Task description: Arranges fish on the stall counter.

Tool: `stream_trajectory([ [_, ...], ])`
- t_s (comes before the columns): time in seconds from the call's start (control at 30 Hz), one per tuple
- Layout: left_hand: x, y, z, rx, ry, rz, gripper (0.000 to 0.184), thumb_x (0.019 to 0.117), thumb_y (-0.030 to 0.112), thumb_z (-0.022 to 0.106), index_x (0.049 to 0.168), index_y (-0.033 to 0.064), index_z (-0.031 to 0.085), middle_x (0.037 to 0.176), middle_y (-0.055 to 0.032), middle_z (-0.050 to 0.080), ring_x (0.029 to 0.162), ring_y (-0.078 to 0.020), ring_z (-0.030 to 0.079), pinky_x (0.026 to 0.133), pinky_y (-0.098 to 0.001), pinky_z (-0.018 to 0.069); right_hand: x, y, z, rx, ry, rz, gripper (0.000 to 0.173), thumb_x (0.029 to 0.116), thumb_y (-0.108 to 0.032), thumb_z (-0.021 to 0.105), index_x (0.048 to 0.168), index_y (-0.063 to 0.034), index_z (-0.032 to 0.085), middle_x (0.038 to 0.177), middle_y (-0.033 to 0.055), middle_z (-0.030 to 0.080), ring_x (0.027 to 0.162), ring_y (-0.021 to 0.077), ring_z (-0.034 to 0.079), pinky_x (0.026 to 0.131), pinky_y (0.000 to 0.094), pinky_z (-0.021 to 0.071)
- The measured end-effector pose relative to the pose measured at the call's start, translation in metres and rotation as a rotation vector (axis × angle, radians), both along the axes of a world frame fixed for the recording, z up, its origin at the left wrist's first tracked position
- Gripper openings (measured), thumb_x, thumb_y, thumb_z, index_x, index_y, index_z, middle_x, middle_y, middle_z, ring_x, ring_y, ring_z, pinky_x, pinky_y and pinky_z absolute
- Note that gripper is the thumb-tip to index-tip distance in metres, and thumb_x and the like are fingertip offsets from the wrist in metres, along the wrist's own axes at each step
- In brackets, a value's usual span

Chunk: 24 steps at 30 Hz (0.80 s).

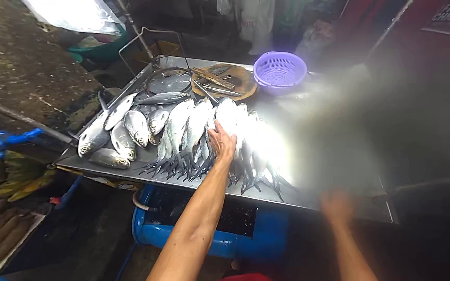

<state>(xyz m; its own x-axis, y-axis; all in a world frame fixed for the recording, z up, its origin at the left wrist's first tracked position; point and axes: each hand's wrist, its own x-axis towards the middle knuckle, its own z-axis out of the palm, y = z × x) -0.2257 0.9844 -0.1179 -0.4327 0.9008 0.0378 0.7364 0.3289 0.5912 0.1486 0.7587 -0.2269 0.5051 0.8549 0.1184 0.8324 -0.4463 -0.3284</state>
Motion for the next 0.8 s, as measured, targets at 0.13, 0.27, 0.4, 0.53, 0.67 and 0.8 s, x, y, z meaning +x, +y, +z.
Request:
stream_trajectory([
  [0.13, 0.0, 0.005, 0.015, -0.105, -0.111, -0.026, 0.108, 0.0783, 0.023, 0.082, 0.164, 0.011, 0.018, 0.144, -0.0381, 0.044, 0.12, -0.0552, 0.056, 0.096, -0.0681, 0.0493, 0.0, -0.003, 0.009, -0.041, 0.02, -0.022, 0.043, 0.0944, -0.036, 0.057, 0.127, -0.0122, 0.071, 0.126, 0.0167, 0.068, 0.119, 0.0378, 0.063, 0.095, 0.0609, 0.0498],
  [0.27, 0.008, -0.001, 0.053, -0.145, -0.42, -0.024, 0.086, 0.0826, 0.024, 0.08, 0.155, 0.0083, 0.036, 0.123, -0.0276, 0.063, 0.104, -0.0406, 0.064, 0.085, -0.0606, 0.0534, 0.002, -0.004, 0.009, -0.054, 0.041, -0.034, 0.044, 0.0926, -0.035, 0.056, 0.127, -0.0127, 0.071, 0.128, 0.016, 0.067, 0.12, 0.0366, 0.063, 0.096, 0.059, 0.0501],
  [0.4, 0.07, -0.045, 0.033, -0.051, -0.729, -0.049, 0.069, 0.0926, 0.023, 0.071, 0.15, 0.0116, 0.034, 0.094, -0.0137, 0.06, 0.059, -0.0192, 0.054, 0.051, -0.0383, 0.05, 0.003, -0.007, 0.006, -0.041, 0.028, -0.025, 0.043, 0.0914, -0.035, 0.055, 0.123, -0.0121, 0.072, 0.124, 0.0157, 0.068, 0.116, 0.0354, 0.064, 0.095, 0.057, 0.0507],
  [0.53, 0.161, -0.08, -0.015, -0.017, -0.64, -0.069, 0.092, 0.0822, 0.013, 0.078, 0.159, 0.0093, 0.026, 0.129, -0.0255, 0.062, 0.11, -0.037, 0.066, 0.09, -0.0576, 0.0557, 0.004, -0.009, 0.004, -0.016, 0.023, -0.01, 0.043, 0.0898, -0.035, 0.056, 0.121, -0.0121, 0.073, 0.121, 0.0144, 0.069, 0.111, 0.0346, 0.066, 0.09, 0.0558, 0.0524],
  [0.67, 0.231, -0.098, -0.053, -0.246, -0.448, -0.17, 0.095, 0.0885, 0.026, 0.073, 0.164, 0.009, 0.017, 0.133, -0.0246, 0.063, 0.12, -0.0384, 0.063, 0.101, -0.0572, 0.0505, 0.007, -0.009, 0.002, 0.017, 0.044, 0.018, 0.043, 0.0887, -0.035, 0.058, 0.119, -0.0104, 0.074, 0.118, 0.0159, 0.069, 0.109, 0.0349, 0.066, 0.089, 0.0551, 0.0522],
  [0.8, 0.27, -0.119, -0.094, -0.403, -0.216, -0.265, 0.084, 0.0934, 0.028, 0.066, 0.164, 0.015, 0.023, 0.133, -0.0245, 0.062, 0.121, -0.04, 0.063, 0.1, -0.0586, 0.0506, 0.009, -0.011, -0.001, 0.031, 0.038, 0.038, 0.044, 0.0879, -0.037, 0.056, 0.118, -0.0107, 0.075, 0.117, 0.015, 0.07, 0.108, 0.0341, 0.067, 0.088, 0.0541, 0.0525],
])
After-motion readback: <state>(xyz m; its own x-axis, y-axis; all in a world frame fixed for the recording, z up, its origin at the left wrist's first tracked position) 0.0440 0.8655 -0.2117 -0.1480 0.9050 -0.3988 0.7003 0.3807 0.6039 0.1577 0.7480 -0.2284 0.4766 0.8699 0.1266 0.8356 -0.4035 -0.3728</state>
